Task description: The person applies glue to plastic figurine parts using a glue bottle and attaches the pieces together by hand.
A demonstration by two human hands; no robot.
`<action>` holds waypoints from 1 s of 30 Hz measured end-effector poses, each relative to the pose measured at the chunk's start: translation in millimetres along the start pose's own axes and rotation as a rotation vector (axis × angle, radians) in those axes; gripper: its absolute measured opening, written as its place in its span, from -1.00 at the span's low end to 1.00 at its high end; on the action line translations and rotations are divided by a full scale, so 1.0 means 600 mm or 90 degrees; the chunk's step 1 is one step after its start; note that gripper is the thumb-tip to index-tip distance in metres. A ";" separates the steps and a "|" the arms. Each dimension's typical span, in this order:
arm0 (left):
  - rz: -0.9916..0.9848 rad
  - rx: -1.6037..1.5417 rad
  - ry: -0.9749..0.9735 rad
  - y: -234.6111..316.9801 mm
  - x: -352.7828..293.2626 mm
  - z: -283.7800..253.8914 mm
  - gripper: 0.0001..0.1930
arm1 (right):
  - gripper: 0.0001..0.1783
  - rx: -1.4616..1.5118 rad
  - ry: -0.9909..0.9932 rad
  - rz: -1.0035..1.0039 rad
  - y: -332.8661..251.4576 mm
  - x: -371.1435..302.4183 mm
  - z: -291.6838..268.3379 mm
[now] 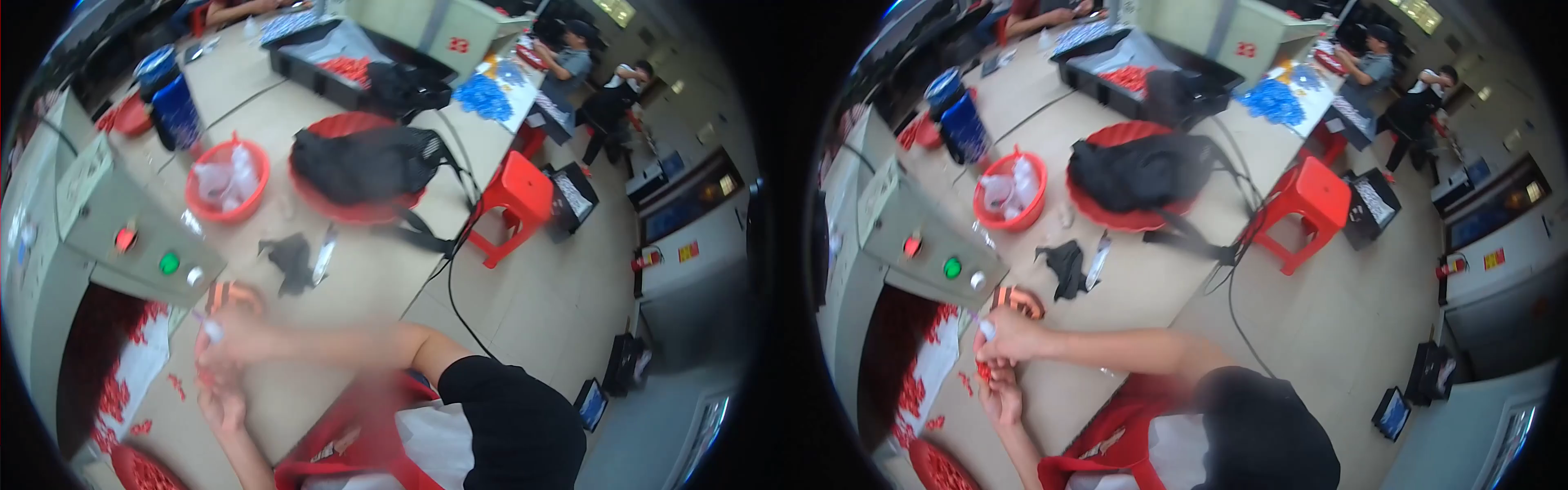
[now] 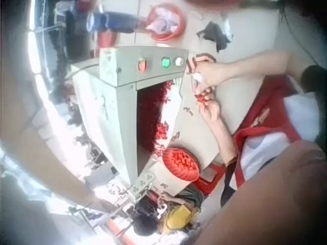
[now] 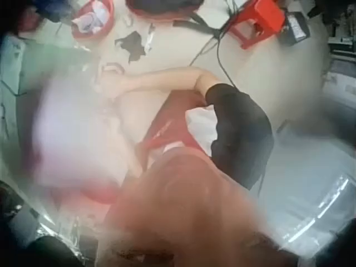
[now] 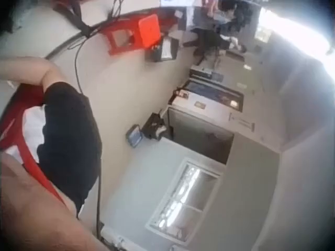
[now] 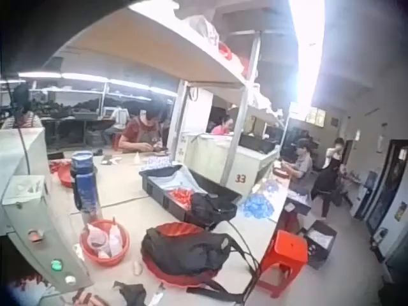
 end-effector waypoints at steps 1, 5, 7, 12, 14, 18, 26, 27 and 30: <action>-0.057 -0.104 -0.022 0.017 0.016 -0.009 -0.59 | -0.89 0.013 0.009 0.005 -0.002 0.014 0.002; -0.058 -0.183 -0.001 -0.048 -0.018 0.005 -0.66 | -0.87 0.046 -0.036 0.068 -0.017 -0.047 -0.014; -0.092 -0.194 -0.060 -0.037 -0.009 0.017 -0.61 | -0.88 0.048 -0.019 0.043 -0.022 -0.039 -0.011; -0.073 -0.198 -0.076 -0.026 -0.012 -0.027 -0.51 | -0.82 0.023 -0.118 0.064 -0.025 -0.037 -0.007; -0.091 -0.248 -0.022 -0.044 -0.011 0.030 -0.60 | -0.82 0.030 -0.125 0.055 -0.024 -0.034 -0.015; -0.133 -0.302 0.020 -0.059 -0.005 0.094 -0.70 | -0.80 0.066 -0.154 0.066 -0.016 -0.027 -0.015; 0.001 -0.121 0.103 -0.066 -0.005 0.120 -0.62 | -0.76 0.092 -0.158 0.077 -0.006 -0.019 -0.021; -0.003 -0.122 0.102 -0.067 -0.001 0.124 -0.62 | -0.75 0.096 -0.160 0.079 -0.007 -0.017 -0.017; -0.010 -0.138 0.047 -0.074 0.005 0.143 -0.59 | -0.74 0.080 -0.157 0.077 -0.004 -0.014 -0.023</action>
Point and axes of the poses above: each hand's wrist, its own x-axis towards the middle knuckle, its own z-axis out of the palm, y = z × x, the point moved 3 cm from there along x, towards the middle knuckle, and after that the axes turned 1 degree about x, right-handed, at the moved point
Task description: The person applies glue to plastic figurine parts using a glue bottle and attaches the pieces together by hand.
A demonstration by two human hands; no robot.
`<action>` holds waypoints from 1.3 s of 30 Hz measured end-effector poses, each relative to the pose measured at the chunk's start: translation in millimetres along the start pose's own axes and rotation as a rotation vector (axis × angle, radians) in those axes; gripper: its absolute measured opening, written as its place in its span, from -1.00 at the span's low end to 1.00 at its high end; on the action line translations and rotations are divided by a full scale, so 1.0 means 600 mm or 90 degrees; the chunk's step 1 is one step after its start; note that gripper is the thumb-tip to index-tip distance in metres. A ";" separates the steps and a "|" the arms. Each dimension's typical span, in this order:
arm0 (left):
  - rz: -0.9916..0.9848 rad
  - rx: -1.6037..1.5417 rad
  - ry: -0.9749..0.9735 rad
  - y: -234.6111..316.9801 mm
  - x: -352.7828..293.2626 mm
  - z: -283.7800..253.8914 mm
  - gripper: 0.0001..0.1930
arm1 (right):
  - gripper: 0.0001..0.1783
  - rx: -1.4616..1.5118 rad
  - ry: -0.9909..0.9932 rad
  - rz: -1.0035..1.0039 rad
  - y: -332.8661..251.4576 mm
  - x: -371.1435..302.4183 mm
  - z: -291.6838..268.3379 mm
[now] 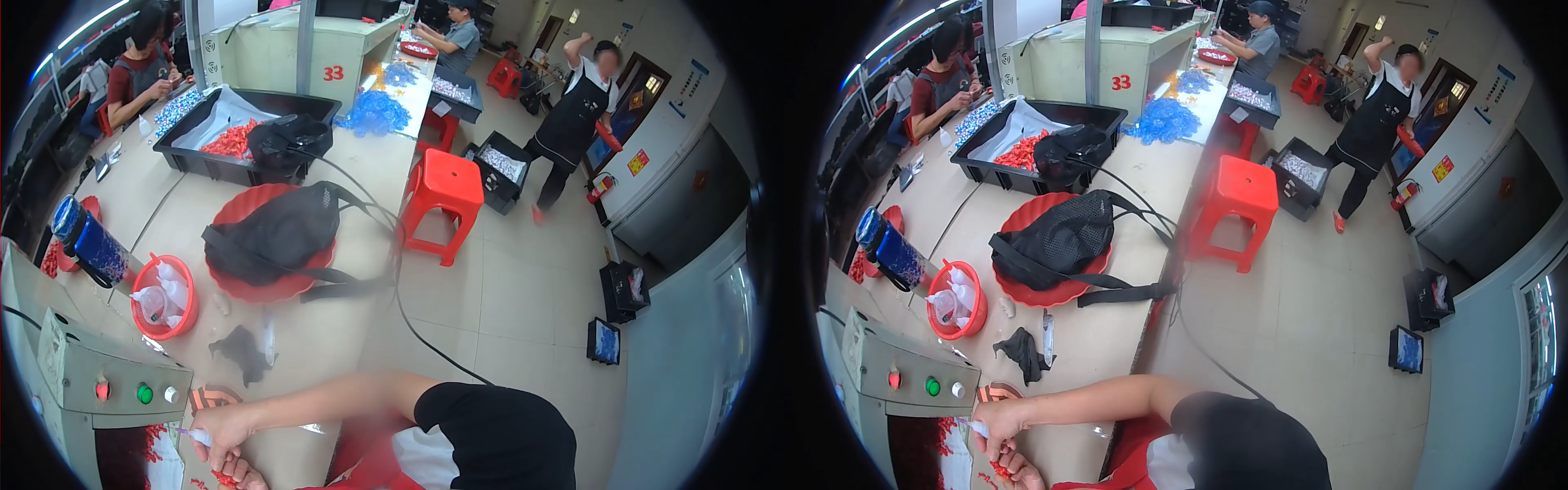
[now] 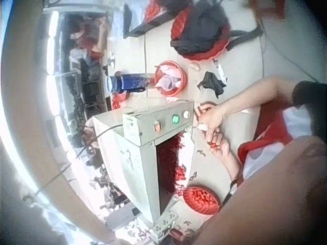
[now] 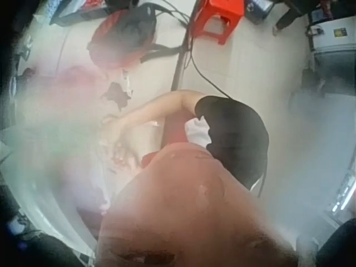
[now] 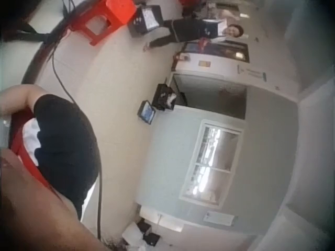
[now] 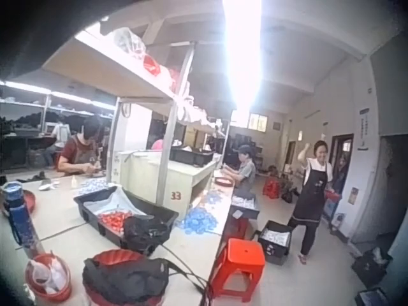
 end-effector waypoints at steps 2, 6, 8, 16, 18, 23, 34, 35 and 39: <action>0.006 0.005 0.029 -0.002 0.004 0.004 -0.65 | -0.74 -0.011 0.005 -0.001 0.002 0.002 0.000; -0.006 0.012 0.052 0.017 -0.001 -0.037 -0.73 | -0.75 -0.044 0.005 -0.004 -0.014 -0.010 0.002; -0.029 0.012 0.036 0.020 -0.001 -0.046 -0.77 | -0.75 -0.064 0.002 -0.008 -0.014 -0.012 0.004; -0.140 -0.043 0.081 0.012 0.005 -0.029 -0.60 | -0.72 -0.031 -0.066 0.013 -0.003 -0.010 0.001; -0.135 -0.045 0.086 0.011 0.006 -0.032 -0.62 | -0.72 -0.024 -0.078 0.013 -0.004 -0.007 -0.003; 0.088 0.176 0.327 0.009 -0.017 -0.023 -0.76 | -0.68 -0.034 -0.084 -0.005 -0.007 -0.008 0.003; -0.044 0.198 -0.052 0.044 -0.025 -0.101 -0.52 | -0.69 -0.029 -0.088 0.012 -0.004 -0.005 0.001; -0.039 0.194 -0.047 0.068 -0.032 -0.147 -0.52 | -0.69 -0.027 -0.093 0.018 -0.005 -0.005 0.003; -0.095 0.095 -0.159 0.081 -0.028 -0.183 -0.47 | -0.68 -0.062 -0.089 0.020 -0.009 -0.010 -0.005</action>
Point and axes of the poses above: each hand's wrist, its own x-axis towards the middle knuckle, its own z-axis out of the palm, y = z × x, the point moved 3 cm from there along x, towards the middle knuckle, and after that the axes turned 1 degree about x, right-handed, at the moved point
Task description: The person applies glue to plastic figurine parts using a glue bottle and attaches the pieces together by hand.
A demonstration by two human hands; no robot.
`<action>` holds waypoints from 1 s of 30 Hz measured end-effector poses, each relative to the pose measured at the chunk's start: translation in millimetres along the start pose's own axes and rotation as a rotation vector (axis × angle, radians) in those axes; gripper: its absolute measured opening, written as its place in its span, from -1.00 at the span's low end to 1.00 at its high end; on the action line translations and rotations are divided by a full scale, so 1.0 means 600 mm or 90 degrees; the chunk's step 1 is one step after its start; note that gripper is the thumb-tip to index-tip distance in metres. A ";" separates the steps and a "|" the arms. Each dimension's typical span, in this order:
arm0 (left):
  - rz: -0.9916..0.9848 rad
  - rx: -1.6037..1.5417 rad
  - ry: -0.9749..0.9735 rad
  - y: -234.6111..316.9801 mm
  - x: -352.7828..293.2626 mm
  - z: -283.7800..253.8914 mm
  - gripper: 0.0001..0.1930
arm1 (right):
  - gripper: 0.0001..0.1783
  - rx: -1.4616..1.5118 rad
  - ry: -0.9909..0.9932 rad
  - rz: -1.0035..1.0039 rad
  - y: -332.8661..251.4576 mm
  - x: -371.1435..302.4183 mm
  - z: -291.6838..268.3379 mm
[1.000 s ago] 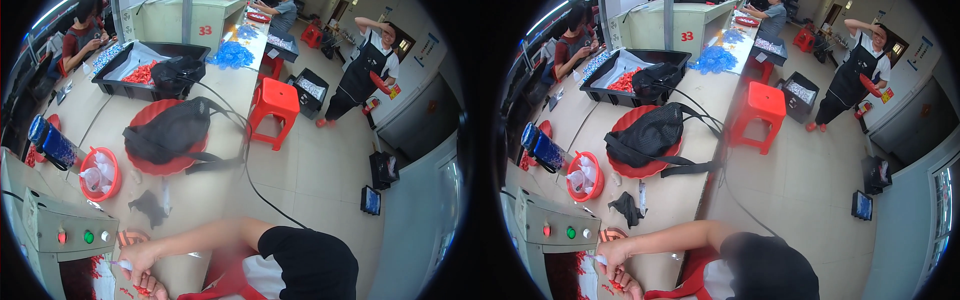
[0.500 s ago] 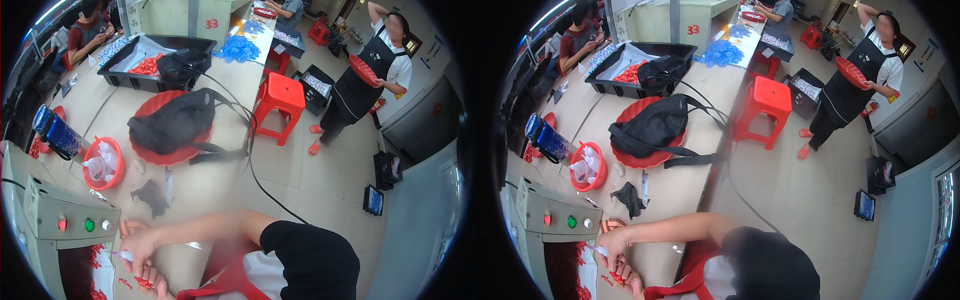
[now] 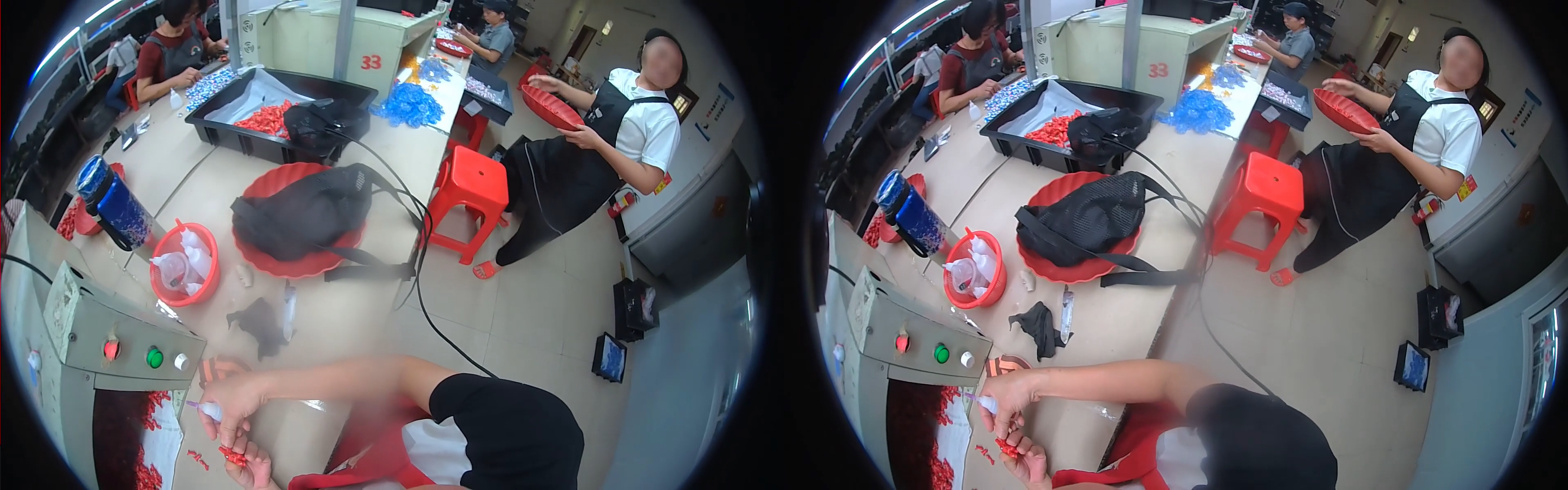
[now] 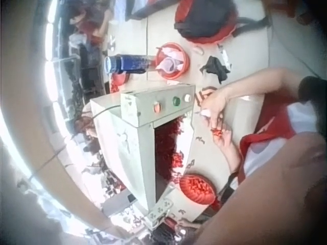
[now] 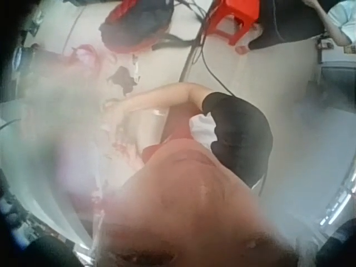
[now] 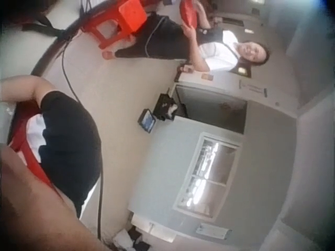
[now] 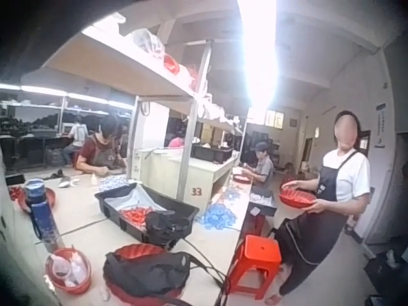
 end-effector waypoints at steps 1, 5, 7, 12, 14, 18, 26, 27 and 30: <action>-0.036 -0.002 0.011 -0.004 0.006 0.002 -0.43 | -0.68 0.002 0.007 0.004 0.002 -0.002 -0.004; -0.112 -0.161 -0.065 0.002 0.001 -0.020 -0.31 | -0.68 0.014 0.000 0.010 0.010 0.006 -0.001; -0.109 -0.143 -0.044 -0.005 -0.011 -0.014 -0.33 | -0.68 0.008 -0.014 0.013 0.002 0.004 0.002; -0.088 -0.077 -0.023 -0.013 0.004 0.018 -0.38 | -0.69 -0.005 -0.008 0.010 -0.003 0.001 0.004; -0.070 -0.047 -0.022 -0.014 0.018 0.035 -0.39 | -0.69 -0.006 -0.015 0.010 -0.002 0.004 0.003; -0.029 0.014 -0.011 -0.016 0.029 0.062 -0.42 | -0.71 0.016 -0.013 0.007 0.000 0.004 0.008; 0.009 0.064 0.047 -0.034 0.030 0.090 -0.39 | -0.72 0.059 -0.024 -0.010 0.008 -0.005 0.014; 0.028 0.089 0.053 -0.034 0.026 0.091 -0.42 | -0.72 0.066 -0.043 0.002 0.011 0.000 0.017; 0.061 0.125 0.131 -0.037 0.016 0.077 -0.53 | -0.75 0.116 -0.058 0.055 0.001 -0.006 0.017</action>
Point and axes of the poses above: each hand's wrist, its own x-axis towards the middle knuckle, its own z-axis out of the palm, y = z × x, the point moved 3 cm from there along x, towards the middle knuckle, and after that the axes turned 1 degree about x, right-handed, at the moved point
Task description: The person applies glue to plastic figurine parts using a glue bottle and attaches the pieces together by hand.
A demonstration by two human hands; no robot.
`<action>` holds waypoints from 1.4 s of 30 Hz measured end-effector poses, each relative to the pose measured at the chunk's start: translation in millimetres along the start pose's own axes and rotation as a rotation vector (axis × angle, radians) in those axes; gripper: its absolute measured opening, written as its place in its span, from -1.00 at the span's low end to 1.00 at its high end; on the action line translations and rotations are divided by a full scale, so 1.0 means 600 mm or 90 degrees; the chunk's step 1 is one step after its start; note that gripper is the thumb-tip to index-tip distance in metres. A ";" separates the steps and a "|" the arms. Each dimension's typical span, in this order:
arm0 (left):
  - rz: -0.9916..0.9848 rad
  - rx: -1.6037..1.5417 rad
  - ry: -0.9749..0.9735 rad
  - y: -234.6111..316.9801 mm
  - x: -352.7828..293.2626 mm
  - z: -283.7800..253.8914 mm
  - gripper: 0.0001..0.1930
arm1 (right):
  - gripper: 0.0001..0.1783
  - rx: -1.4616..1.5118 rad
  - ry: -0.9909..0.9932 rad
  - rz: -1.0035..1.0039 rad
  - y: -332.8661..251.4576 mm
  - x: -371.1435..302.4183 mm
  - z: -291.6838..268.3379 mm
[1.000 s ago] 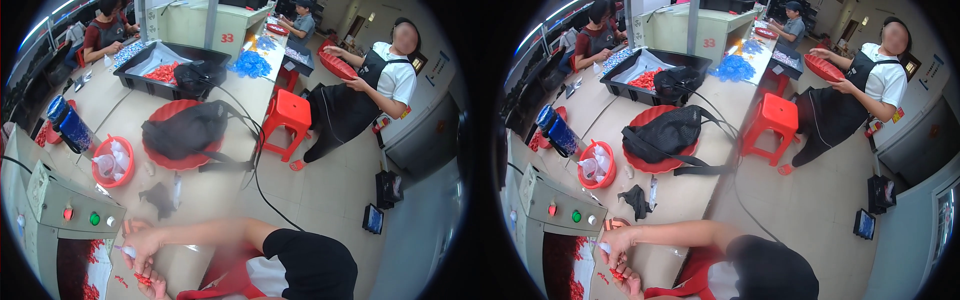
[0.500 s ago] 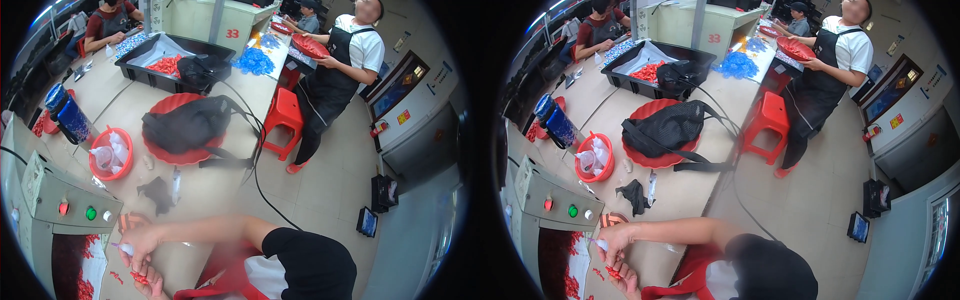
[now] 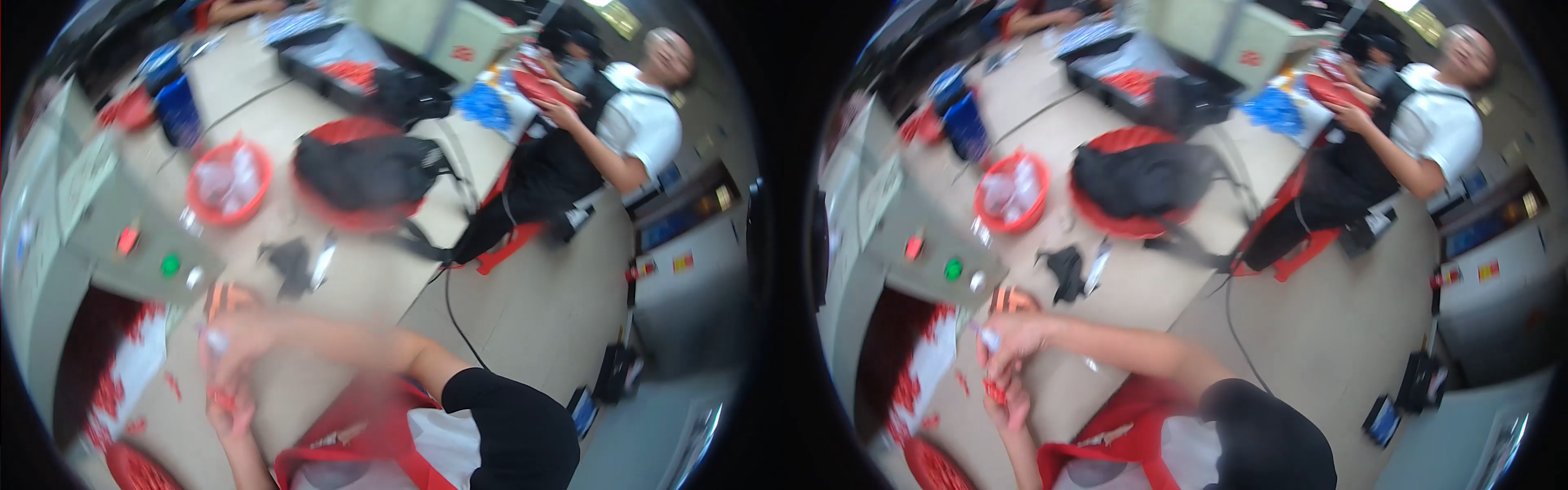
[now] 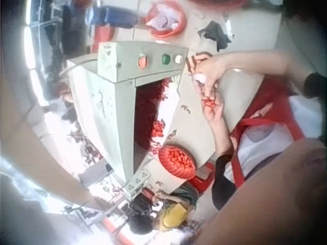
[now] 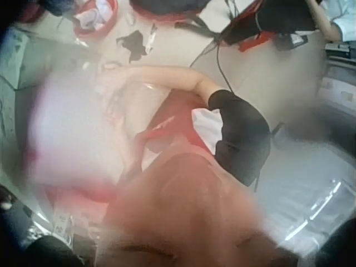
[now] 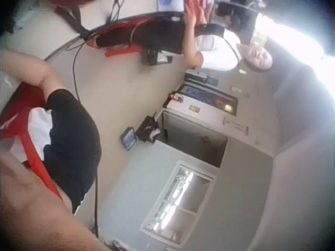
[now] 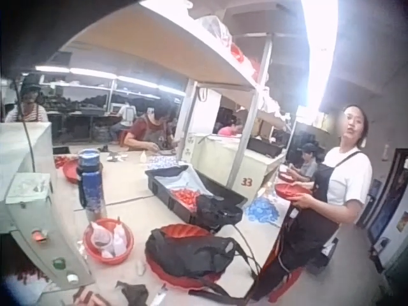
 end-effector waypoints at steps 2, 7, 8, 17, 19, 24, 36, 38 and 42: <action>0.068 0.013 0.181 -0.011 -0.010 -0.021 -0.62 | -0.79 -0.064 0.004 0.003 -0.003 0.002 -0.001; 0.033 -0.047 0.002 -0.011 0.051 0.030 -0.53 | -0.76 -0.096 0.117 -0.056 -0.021 -0.007 -0.028; 0.036 -0.057 -0.056 -0.004 0.056 0.044 -0.57 | -0.76 -0.215 0.157 -0.106 -0.026 -0.006 -0.032; 0.063 -0.100 -0.167 0.005 0.031 0.037 -0.67 | -0.79 -0.113 0.155 -0.070 -0.008 0.011 0.004; 0.058 -0.103 -0.176 0.005 0.032 0.043 -0.68 | -0.82 -0.110 0.170 -0.062 -0.007 0.007 0.001; 0.062 -0.116 -0.176 0.002 0.032 0.040 -0.71 | -0.77 -0.126 0.166 -0.079 -0.010 0.009 0.007; 0.065 -0.126 -0.155 0.008 0.035 0.037 -0.69 | -0.77 -0.177 0.209 -0.097 -0.008 0.008 0.004; 0.067 -0.145 -0.143 0.007 0.034 0.036 -0.69 | -0.78 -0.183 0.211 -0.096 -0.006 0.007 0.004; 0.049 -0.135 -0.155 0.009 0.038 0.039 -0.69 | -0.81 -0.241 0.250 -0.123 -0.024 -0.005 -0.005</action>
Point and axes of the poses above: each hand's wrist, its own x-axis towards the middle knuckle, its own z-axis out of the palm, y = z × x, the point moved 3 cm from there along x, towards the middle knuckle, and after that the axes turned 1 degree about x, right-handed, at the moved point
